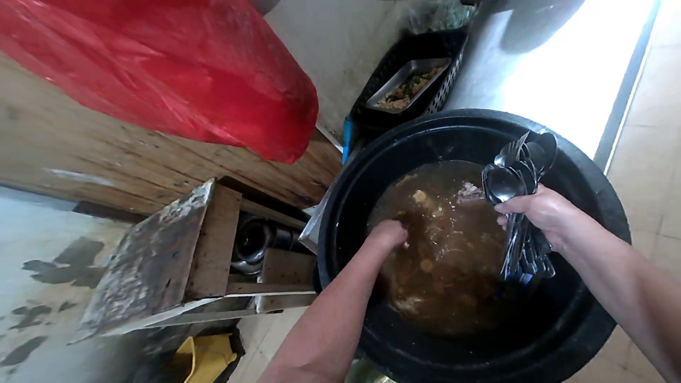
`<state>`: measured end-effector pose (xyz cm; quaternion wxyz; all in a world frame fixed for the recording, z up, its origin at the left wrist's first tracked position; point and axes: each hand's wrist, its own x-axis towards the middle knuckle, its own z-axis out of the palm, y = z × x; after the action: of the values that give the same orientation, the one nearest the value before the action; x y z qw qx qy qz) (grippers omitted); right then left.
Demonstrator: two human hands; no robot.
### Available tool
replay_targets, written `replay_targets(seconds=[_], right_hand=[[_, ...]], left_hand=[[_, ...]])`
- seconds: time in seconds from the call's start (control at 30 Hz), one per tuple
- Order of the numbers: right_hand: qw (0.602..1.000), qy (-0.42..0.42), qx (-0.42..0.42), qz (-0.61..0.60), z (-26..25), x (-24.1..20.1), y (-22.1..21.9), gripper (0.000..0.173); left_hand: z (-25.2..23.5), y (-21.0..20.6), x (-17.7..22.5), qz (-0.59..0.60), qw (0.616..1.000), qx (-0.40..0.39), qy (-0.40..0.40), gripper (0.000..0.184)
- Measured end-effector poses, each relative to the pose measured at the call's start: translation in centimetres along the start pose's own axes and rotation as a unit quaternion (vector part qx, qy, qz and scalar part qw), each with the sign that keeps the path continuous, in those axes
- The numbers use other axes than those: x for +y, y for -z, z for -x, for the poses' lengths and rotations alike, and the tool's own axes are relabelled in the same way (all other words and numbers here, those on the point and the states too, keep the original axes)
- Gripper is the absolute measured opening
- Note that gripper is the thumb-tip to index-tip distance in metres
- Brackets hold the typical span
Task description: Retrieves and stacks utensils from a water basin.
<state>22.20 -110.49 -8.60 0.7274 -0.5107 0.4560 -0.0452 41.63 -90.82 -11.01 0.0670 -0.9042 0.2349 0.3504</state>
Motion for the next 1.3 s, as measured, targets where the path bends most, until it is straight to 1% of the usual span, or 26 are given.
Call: replay_targets(seconds=[0.03, 0.1, 0.13, 0.2, 0.27, 0.33, 0.37, 0.5, 0.57, 0.63, 0.67, 0.73, 0.77, 0.8, 0.83, 0.87, 0.9, 0.93, 0.97, 1.0, 1.07, 1.17, 1.2, 1.23, 1.27, 1.3], right_hand=[[1.0, 0.001, 0.0, 0.002, 0.1, -0.1, -0.1, 0.049], [1.0, 0.004, -0.005, 0.0, 0.1, -0.2, -0.1, 0.047], [1.0, 0.008, -0.007, 0.001, 0.1, -0.1, -0.1, 0.045], [1.0, 0.014, -0.011, 0.007, 0.0, -0.1, 0.1, 0.044], [1.0, 0.014, -0.01, 0.005, 0.0, -0.1, 0.0, 0.045], [1.0, 0.013, -0.005, 0.003, 0.0, -0.1, 0.0, 0.045], [1.0, 0.012, -0.002, 0.005, 0.1, -0.1, 0.0, 0.046], [1.0, 0.008, -0.001, 0.008, -0.1, -0.1, 0.1, 0.048], [0.999, 0.029, 0.011, 0.01, 0.1, 0.1, 0.0, 0.051], [0.995, 0.087, 0.036, 0.035, 0.4, 0.2, 0.1, 0.063], [0.989, 0.126, 0.051, 0.058, 0.5, 0.4, 0.2, 0.07], [0.971, 0.187, 0.09, 0.122, 0.8, 0.6, 0.3, 0.08], [0.959, 0.216, 0.107, 0.148, 0.9, 0.7, 0.3, 0.08], [0.948, 0.238, 0.123, 0.171, 1.1, 0.7, 0.3, 0.077], [0.939, 0.254, 0.135, 0.188, 1.3, 0.8, 0.2, 0.076], [0.931, 0.27, 0.145, 0.199, 1.6, 0.8, 0.1, 0.075], [0.923, 0.29, 0.153, 0.202, 1.7, 0.9, 0.0, 0.077], [0.918, 0.305, 0.155, 0.2, 1.6, 1.0, 0.0, 0.076], [0.917, 0.311, 0.154, 0.195, 1.4, 1.0, 0.0, 0.074], [0.916, 0.314, 0.154, 0.195, 1.3, 1.0, 0.1, 0.072], [0.918, 0.31, 0.151, 0.197, 1.2, 0.9, 0.0, 0.072], [0.918, 0.309, 0.14, 0.206, 1.4, 0.9, -0.1, 0.08], [0.917, 0.305, 0.136, 0.218, 1.6, 0.8, -0.1, 0.081], [0.914, 0.299, 0.136, 0.237, 2.0, 0.6, -0.2, 0.079], [0.91, 0.293, 0.137, 0.26, 2.3, 0.5, -0.4, 0.074], [0.906, 0.284, 0.133, 0.285, 2.6, 0.3, -0.5, 0.071]], left_hand=[[-0.1, -1.0, -0.5, -0.046, 0.999, -0.012, 0.024, 0.053], [0.7, -3.0, -0.8, -0.058, 0.997, -0.032, 0.031, 0.06], [1.4, -3.9, -0.4, -0.062, 0.997, -0.048, 0.015, 0.062], [3.3, -5.5, 1.0, -0.083, 0.991, -0.097, -0.047, 0.061], [5.1, -7.0, 2.1, -0.112, 0.978, -0.145, -0.105, 0.056], [6.4, -8.4, 2.7, -0.145, 0.96, -0.192, -0.14, 0.057], [6.9, -8.9, 2.8, -0.162, 0.951, -0.213, -0.156, 0.054], [7.9, -9.8, 2.7, -0.209, 0.906, -0.291, -0.223, 0.044], [7.8, -8.8, 2.7, -0.185, 0.904, -0.306, -0.234, 0.042], [7.8, -5.9, 3.2, -0.114, 0.929, -0.279, -0.216, 0.041], [7.5, -4.1, 3.4, -0.079, 0.945, -0.24, -0.207, 0.04], [5.2, -0.9, 2.9, -0.016, 0.978, -0.119, -0.173, 0.036], [3.4, 0.2, 2.2, 0.009, 0.989, -0.051, -0.14, 0.035], [1.4, 0.9, 1.4, 0.017, 0.995, 0.008, -0.096, 0.037], [-0.5, 1.1, 0.5, 0.008, 0.998, 0.047, -0.04, 0.04], [-2.1, 0.9, -0.1, -0.001, 0.998, 0.068, 0.015, 0.045], [-3.3, 0.3, -0.4, 0.0, 0.996, 0.077, 0.053, 0.05], [-4.0, -0.7, -0.2, 0.005, 0.994, 0.081, 0.066, 0.053], [-4.3, -1.6, 0.7, 0.003, 0.995, 0.078, 0.061, 0.054], [-4.1, -2.3, 2.2, 0.013, 0.996, 0.075, 0.055, 0.064], [-2.8, -3.5, 5.8, 0.033, 0.996, 0.08, 0.01, 0.07], [-1.0, -5.3, 11.0, -0.001, 0.995, 0.065, -0.074, 0.064], [-0.5, -6.1, 12.4, -0.032, 0.992, 0.06, -0.104, 0.067], [0.1, -7.0, 13.4, -0.066, 0.986, 0.06, -0.143, 0.071], [0.6, -8.1, 14.1, -0.09, 0.976, 0.069, -0.185, 0.069], [1.0, -9.2, 14.5, -0.098, 0.966, 0.077, -0.227, 0.061]])
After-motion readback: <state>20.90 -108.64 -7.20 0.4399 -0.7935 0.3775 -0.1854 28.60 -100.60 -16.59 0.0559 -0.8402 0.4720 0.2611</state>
